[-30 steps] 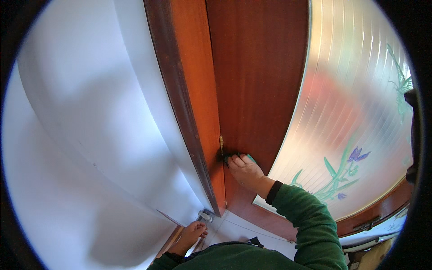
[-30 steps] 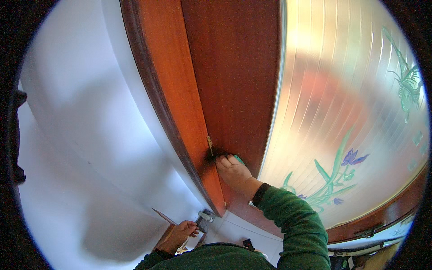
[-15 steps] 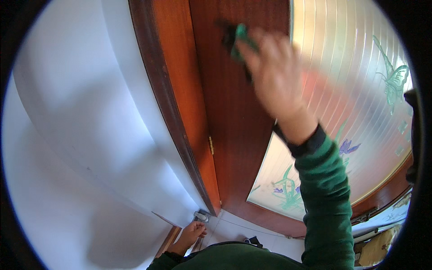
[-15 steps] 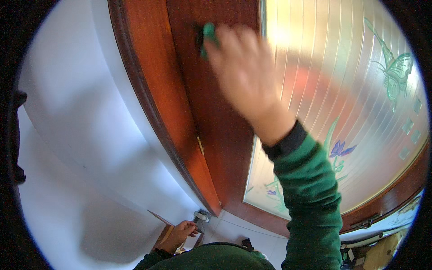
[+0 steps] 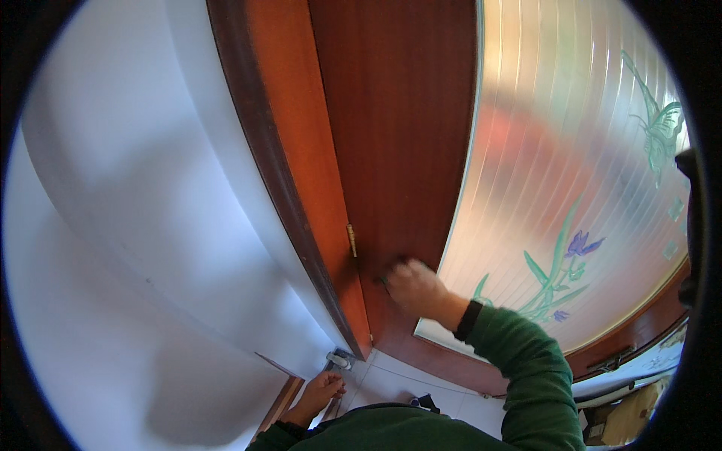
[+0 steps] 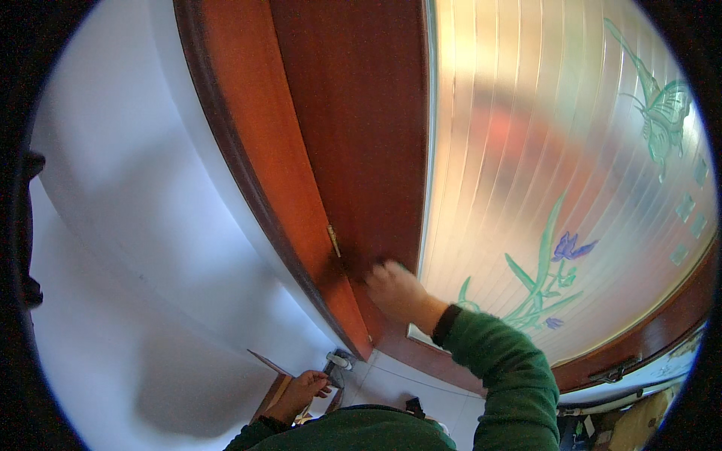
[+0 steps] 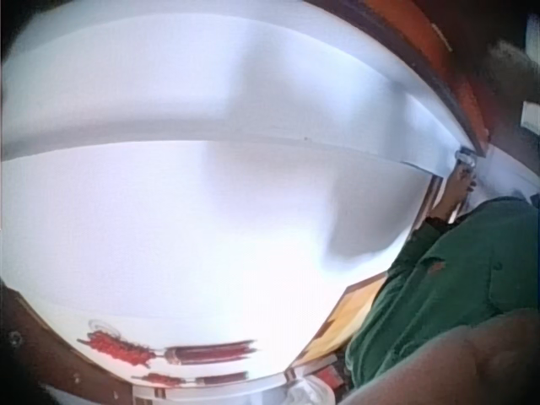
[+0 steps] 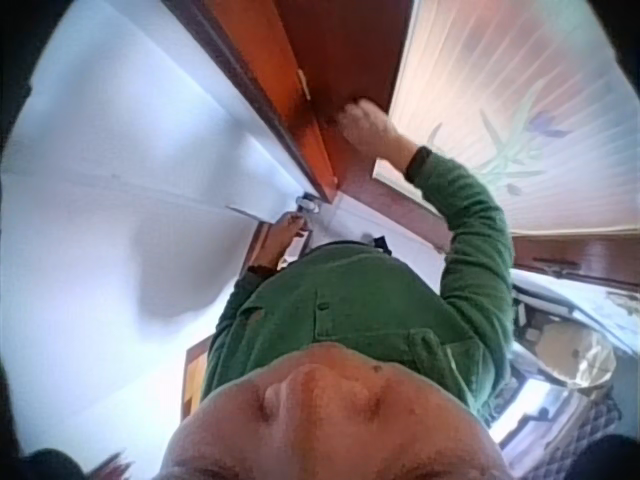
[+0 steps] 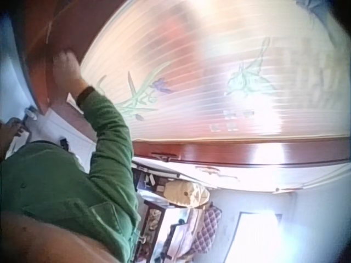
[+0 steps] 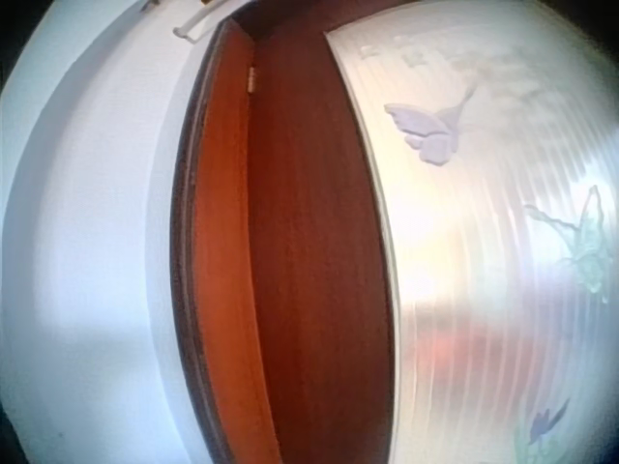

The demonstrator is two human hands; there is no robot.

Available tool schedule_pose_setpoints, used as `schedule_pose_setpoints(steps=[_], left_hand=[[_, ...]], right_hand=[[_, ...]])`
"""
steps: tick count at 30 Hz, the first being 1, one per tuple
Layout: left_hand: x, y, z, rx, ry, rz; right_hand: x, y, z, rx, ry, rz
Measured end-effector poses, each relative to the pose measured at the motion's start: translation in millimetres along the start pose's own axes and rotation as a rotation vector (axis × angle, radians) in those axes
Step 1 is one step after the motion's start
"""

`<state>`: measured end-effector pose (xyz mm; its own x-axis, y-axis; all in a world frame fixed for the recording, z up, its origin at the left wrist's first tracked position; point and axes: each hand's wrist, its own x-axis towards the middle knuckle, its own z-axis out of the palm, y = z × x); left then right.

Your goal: The person wipes a frosted glass door with a green cloth, then moves to a glass-topped coffee table and wipes its surface. The person uses a green cloth to clean both surfaces in a home setting.

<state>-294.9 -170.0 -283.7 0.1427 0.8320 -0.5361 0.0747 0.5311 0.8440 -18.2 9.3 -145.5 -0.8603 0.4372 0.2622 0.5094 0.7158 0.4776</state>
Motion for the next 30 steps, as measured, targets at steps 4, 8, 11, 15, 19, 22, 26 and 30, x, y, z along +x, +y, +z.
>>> schedule_pose_setpoints(steps=[4,8,11,15,19,22,26,30], left_hand=[[0.2,4.4,4.4,-0.010,-0.008,-0.034],[-0.8,7.8,6.6,0.010,-0.005,-0.026],[-4.6,3.6,3.5,-0.018,0.021,0.011],[-7.3,-10.2,-5.6,-0.036,0.064,0.025],[-9.3,-17.0,-16.3,-0.050,0.064,-0.007],[-8.5,-12.8,-13.7,0.003,0.107,-0.049],[-8.6,-2.9,-8.8,0.043,0.122,-0.057],[-11.3,-1.1,-11.2,0.047,0.127,-0.064]], right_hand=[[76.4,76.6,-109.7,0.036,0.689,0.264],[147.3,129.2,-189.1,0.018,1.265,0.371],[182.5,105.9,-173.8,0.294,1.269,0.384],[183.2,36.3,-90.9,0.725,1.153,0.503],[147.8,-35.9,-10.2,0.951,0.894,0.764],[123.0,-80.4,24.7,1.052,0.719,0.838],[105.4,-105.2,34.5,1.097,0.561,0.880],[116.8,-75.8,-5.8,1.070,0.639,0.823]])
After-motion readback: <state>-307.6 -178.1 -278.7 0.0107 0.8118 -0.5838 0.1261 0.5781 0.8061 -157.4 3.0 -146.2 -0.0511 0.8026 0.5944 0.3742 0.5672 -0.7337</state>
